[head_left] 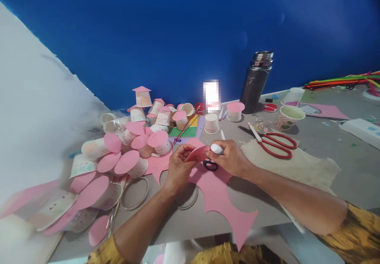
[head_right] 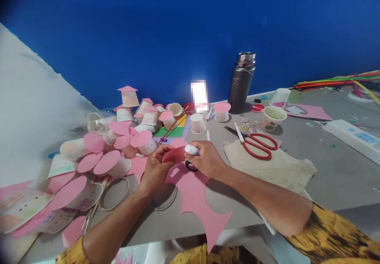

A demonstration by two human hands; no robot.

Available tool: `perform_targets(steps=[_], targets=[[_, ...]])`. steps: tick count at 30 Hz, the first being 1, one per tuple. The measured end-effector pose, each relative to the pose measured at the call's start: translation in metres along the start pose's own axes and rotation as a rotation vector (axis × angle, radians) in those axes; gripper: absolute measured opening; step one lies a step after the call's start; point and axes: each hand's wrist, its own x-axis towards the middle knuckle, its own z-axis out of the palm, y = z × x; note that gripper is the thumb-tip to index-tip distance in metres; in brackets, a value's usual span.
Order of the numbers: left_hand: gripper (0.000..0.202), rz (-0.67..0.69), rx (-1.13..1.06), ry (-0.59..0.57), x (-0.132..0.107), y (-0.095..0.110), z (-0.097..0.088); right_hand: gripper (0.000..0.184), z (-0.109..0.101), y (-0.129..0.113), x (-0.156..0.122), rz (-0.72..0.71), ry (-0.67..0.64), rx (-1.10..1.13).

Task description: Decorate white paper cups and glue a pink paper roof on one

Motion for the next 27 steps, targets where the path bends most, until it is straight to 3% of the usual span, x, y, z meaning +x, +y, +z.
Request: perform_targets(steps=[7, 10, 14, 18, 21, 27], targets=[[0.036, -0.081, -0.248, 0.01, 0.003, 0.001, 0.002, 0.029, -0.005, -0.008, -0.001, 0.106, -0.06, 0.129], [0.037, -0.074, -0.29, -0.002, 0.002, 0.0, 0.003, 0.033, 0.004, -0.005, -0.001, 0.091, -0.069, 0.097], [0.035, -0.071, -0.273, -0.031, 0.0, -0.004, 0.005, 0.034, 0.014, 0.003, 0.001, 0.069, 0.013, 0.021], [0.039, -0.095, -0.242, -0.107, -0.001, -0.004, 0.002, 0.03, 0.009, 0.006, 0.004, -0.004, 0.018, -0.075], [0.044, -0.077, -0.146, -0.141, 0.002, 0.003, -0.006, 0.027, -0.002, 0.005, 0.005, -0.027, -0.035, -0.24], [0.032, 0.046, 0.309, -0.252, 0.004, 0.015, -0.013, 0.013, -0.009, 0.0, 0.003, -0.087, -0.239, -0.535]])
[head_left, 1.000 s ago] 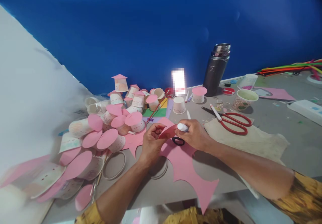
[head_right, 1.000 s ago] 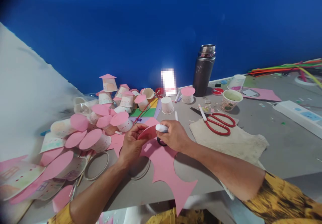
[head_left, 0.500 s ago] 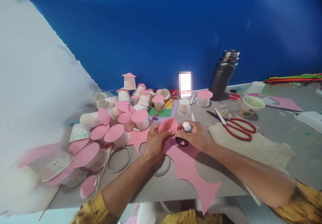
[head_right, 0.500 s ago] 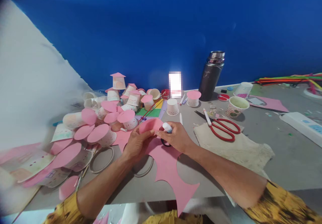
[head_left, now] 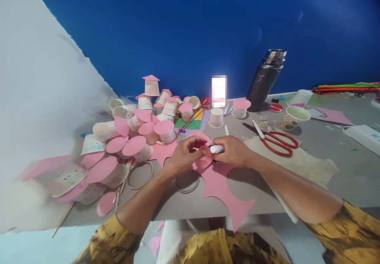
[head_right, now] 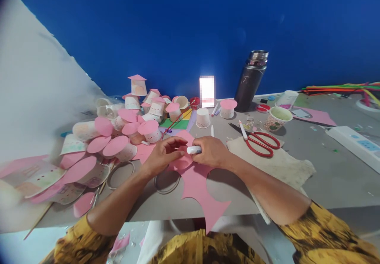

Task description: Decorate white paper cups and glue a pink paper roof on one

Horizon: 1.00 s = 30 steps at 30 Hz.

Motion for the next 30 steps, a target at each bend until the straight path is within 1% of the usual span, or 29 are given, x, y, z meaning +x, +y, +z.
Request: perform_targets(steps=[2, 4, 6, 8, 10, 12, 14, 17, 20, 22, 25, 27, 30], targets=[[0.027, 0.029, 0.127, -0.007, 0.0, 0.001, 0.002, 0.013, 0.0, -0.002, -0.001, -0.015, -0.013, -0.024], [0.017, 0.053, 0.138, 0.026, 0.0, 0.0, 0.003, 0.011, 0.001, -0.003, -0.001, -0.021, 0.003, 0.028], [0.011, 0.038, 0.054, 0.101, 0.001, -0.001, 0.004, 0.014, 0.003, -0.003, -0.001, -0.017, 0.018, 0.123], [0.016, -0.021, -0.072, 0.181, 0.001, -0.003, 0.004, 0.022, 0.005, -0.003, -0.001, 0.002, 0.018, 0.211], [0.023, -0.078, -0.214, 0.213, 0.002, -0.004, 0.004, 0.025, 0.008, -0.003, 0.0, 0.027, 0.025, 0.266], [0.028, -0.118, -0.327, 0.19, 0.002, -0.005, 0.004, 0.024, 0.011, -0.003, 0.0, 0.043, 0.041, 0.314], [0.029, -0.143, -0.359, 0.152, 0.001, -0.004, 0.003, 0.024, 0.012, -0.003, -0.001, 0.047, 0.053, 0.363], [0.028, -0.144, -0.262, 0.099, 0.0, -0.003, 0.002, 0.024, 0.011, -0.003, -0.002, 0.035, 0.082, 0.389], [0.027, -0.123, -0.189, 0.07, -0.001, -0.001, 0.0, 0.022, 0.01, -0.003, -0.002, 0.006, 0.104, 0.398], [0.028, -0.123, -0.215, 0.059, -0.001, 0.0, 0.0, 0.022, 0.009, -0.003, -0.002, -0.008, 0.116, 0.422], [0.031, -0.118, -0.276, 0.026, -0.001, -0.001, 0.0, 0.021, 0.008, -0.002, -0.001, -0.005, 0.166, 0.426], [0.031, -0.111, -0.279, 0.001, -0.001, -0.002, 0.0, 0.019, 0.007, -0.001, -0.001, 0.001, 0.19, 0.416], [0.03, -0.11, -0.232, 0.001, -0.001, -0.003, -0.001, 0.022, 0.007, -0.002, -0.002, 0.015, 0.168, 0.427]])
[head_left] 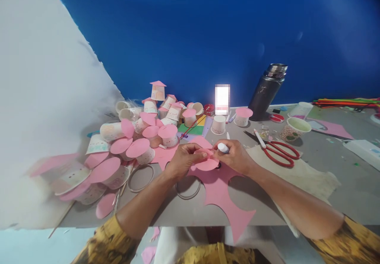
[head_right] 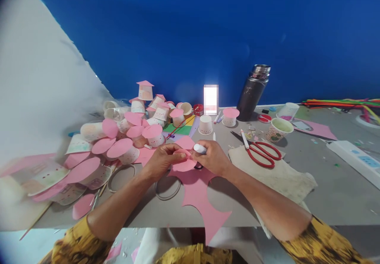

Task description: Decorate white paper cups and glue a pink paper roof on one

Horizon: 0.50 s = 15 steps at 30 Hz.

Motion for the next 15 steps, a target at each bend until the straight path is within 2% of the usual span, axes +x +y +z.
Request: perform_targets(steps=[4, 11, 15], targets=[[0.025, 0.038, 0.102, 0.047, -0.0001, -0.0002, -0.0002, 0.032, 0.0005, -0.0029, -0.0019, 0.061, -0.038, 0.021], [0.018, 0.158, 0.161, 0.017, -0.0024, 0.0045, 0.0051, 0.041, -0.0005, -0.0037, -0.0006, 0.087, -0.056, -0.082], [0.014, 0.179, 0.217, 0.091, -0.0034, 0.0067, 0.0049, 0.042, -0.0018, -0.0023, 0.0004, 0.129, -0.052, -0.117]])
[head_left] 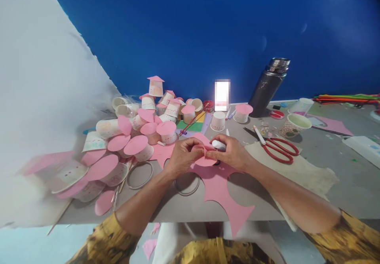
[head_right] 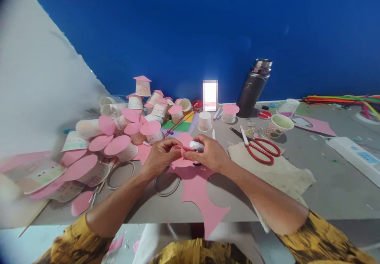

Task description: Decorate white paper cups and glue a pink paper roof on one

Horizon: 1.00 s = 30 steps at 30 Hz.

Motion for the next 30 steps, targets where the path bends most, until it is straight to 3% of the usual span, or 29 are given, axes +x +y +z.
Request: perform_targets(steps=[5, 13, 19, 30], targets=[[0.018, -0.044, -0.03, 0.076, 0.002, 0.0, -0.002, 0.042, 0.001, 0.002, -0.002, -0.027, 0.107, -0.175], [0.021, -0.04, -0.046, 0.124, 0.003, -0.003, -0.003, 0.031, 0.002, 0.01, -0.004, -0.271, 0.19, -0.363], [0.015, -0.015, -0.009, 0.158, 0.004, -0.004, -0.004, 0.024, 0.001, 0.012, -0.002, -0.417, 0.145, -0.448], [0.02, -0.097, -0.099, 0.101, 0.007, -0.006, -0.011, 0.026, -0.001, 0.013, 0.0, -0.356, 0.219, -0.505]])
